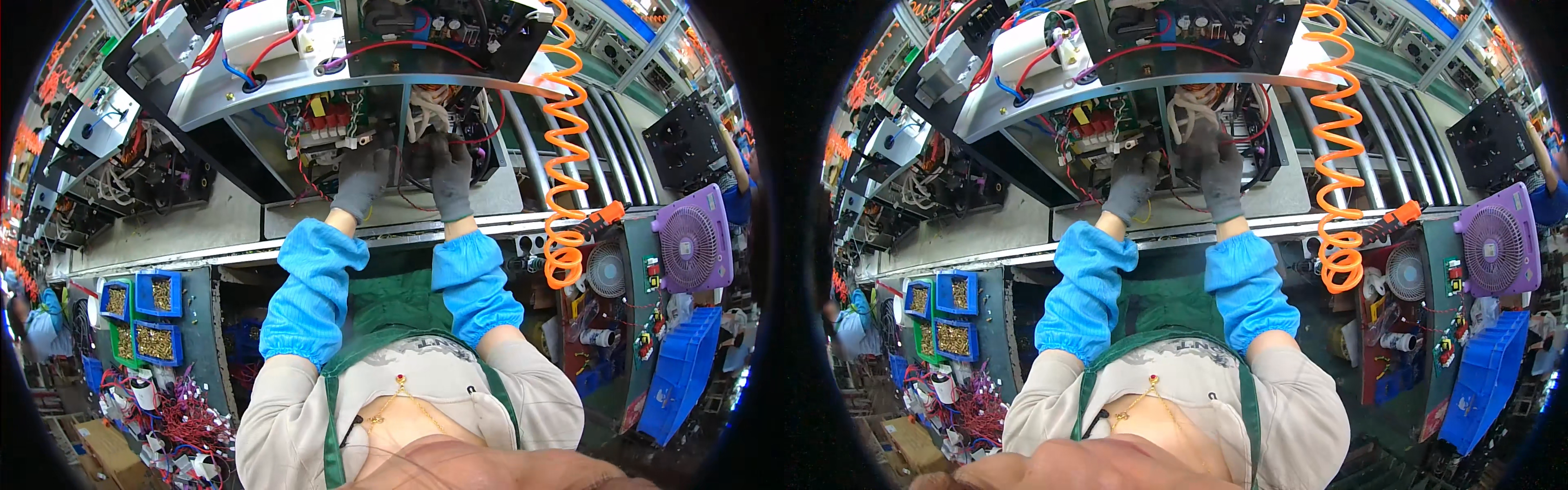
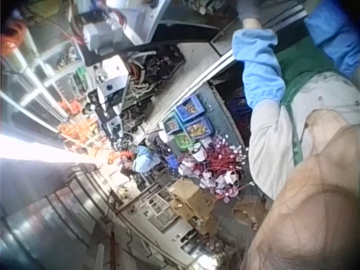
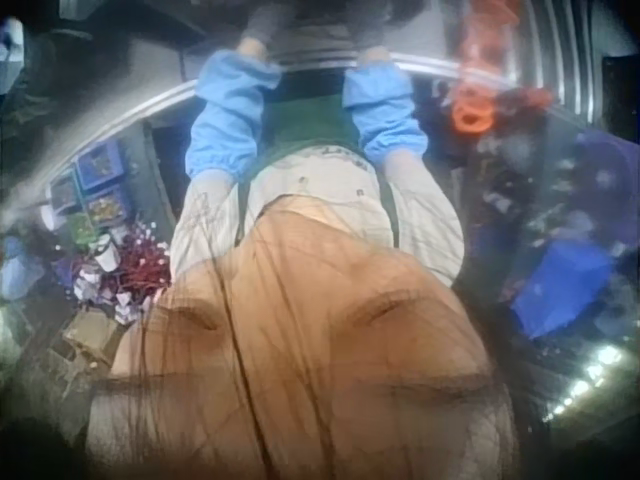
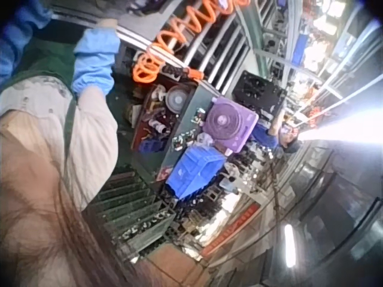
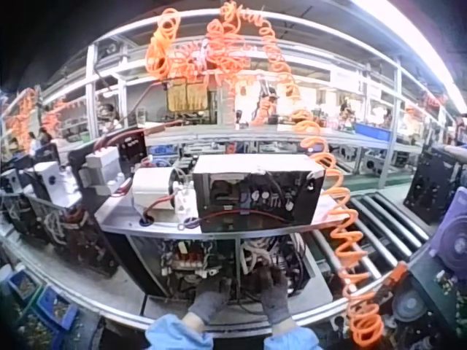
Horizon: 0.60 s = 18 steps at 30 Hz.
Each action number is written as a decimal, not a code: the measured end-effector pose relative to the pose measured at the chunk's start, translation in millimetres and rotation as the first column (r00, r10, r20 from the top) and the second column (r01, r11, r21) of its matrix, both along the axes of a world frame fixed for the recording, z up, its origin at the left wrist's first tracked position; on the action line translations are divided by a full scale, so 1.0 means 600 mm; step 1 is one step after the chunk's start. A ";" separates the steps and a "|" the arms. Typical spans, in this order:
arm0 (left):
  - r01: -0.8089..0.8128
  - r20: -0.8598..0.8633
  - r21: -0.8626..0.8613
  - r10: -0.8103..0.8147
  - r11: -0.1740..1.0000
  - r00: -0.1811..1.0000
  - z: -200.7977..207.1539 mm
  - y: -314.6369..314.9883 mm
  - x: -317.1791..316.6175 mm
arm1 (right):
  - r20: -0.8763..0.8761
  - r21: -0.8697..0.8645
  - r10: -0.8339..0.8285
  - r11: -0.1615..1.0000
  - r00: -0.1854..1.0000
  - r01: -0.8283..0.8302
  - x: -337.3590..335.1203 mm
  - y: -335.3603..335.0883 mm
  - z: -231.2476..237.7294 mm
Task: The person assembles an electronic device by inserting a circuit board into a metal chassis and securing it with a pneumatic screwdriver. They handle various wires and components, using tools to tighten screws and organize the internal wiring of the unit.
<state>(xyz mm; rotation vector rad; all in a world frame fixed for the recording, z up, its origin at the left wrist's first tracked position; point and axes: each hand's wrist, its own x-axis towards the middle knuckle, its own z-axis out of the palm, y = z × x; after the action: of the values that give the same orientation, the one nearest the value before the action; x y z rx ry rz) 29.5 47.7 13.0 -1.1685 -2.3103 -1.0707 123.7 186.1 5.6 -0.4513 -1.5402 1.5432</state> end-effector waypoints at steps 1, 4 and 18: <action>0.005 -0.079 0.006 -0.005 1.000 0.997 -0.002 -0.002 0.000 | -0.003 0.065 -0.003 0.998 1.000 0.003 0.003 0.000 -0.001; 0.004 -0.142 0.033 0.000 0.999 0.990 0.000 -0.008 0.003 | 0.122 -0.163 0.241 0.962 0.963 -0.220 0.032 0.001 0.031; 0.000 -0.243 0.119 0.029 0.993 0.970 -0.036 0.004 -0.015 | 0.189 0.471 -0.264 0.870 0.946 0.149 -0.007 -0.026 -0.002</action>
<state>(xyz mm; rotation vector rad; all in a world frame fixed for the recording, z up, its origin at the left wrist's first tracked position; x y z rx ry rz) 20.4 50.1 -8.6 -1.1653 -2.0358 -0.9829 119.8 170.4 4.7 -0.5336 -1.9105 0.9428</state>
